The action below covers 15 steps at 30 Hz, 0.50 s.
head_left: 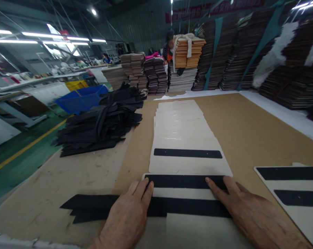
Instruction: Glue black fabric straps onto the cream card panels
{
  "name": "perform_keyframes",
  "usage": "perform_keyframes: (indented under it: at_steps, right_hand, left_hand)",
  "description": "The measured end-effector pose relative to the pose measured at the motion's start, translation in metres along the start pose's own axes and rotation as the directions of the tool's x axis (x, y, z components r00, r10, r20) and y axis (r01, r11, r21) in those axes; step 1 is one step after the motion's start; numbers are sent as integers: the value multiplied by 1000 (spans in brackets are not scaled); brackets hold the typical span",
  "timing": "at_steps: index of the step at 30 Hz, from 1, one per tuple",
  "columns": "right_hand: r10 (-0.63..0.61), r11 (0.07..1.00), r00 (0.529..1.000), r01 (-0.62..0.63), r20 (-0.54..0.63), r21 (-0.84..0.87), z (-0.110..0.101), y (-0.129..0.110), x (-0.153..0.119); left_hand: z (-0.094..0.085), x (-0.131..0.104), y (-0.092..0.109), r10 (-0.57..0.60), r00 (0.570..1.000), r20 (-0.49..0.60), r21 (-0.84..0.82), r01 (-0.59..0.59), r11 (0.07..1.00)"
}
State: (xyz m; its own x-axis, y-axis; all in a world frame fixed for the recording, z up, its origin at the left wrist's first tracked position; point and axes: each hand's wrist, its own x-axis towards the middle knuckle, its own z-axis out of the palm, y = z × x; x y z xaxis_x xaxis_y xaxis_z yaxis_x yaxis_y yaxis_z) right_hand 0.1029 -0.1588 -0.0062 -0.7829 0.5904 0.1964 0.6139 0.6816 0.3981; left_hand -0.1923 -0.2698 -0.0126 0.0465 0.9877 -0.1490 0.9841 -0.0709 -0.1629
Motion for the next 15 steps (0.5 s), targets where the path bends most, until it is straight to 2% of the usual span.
perform_keyframes:
  at_steps: [5,10,15]
  right_hand:
    - [43,997,999,-42,-10,60,9,12,-16]
    - [131,971,988,-144,78,189,16,28,-27]
    - [267,893,963,-240,-19,382,21,26,-51]
  left_hand:
    - [0,-6,-2,-16,998,-61,-30,14,999]
    - [1,-7,-3,-30,991,-132,-44,24,999]
    - [26,-20,-14,28,961,-277,-39,-40,998]
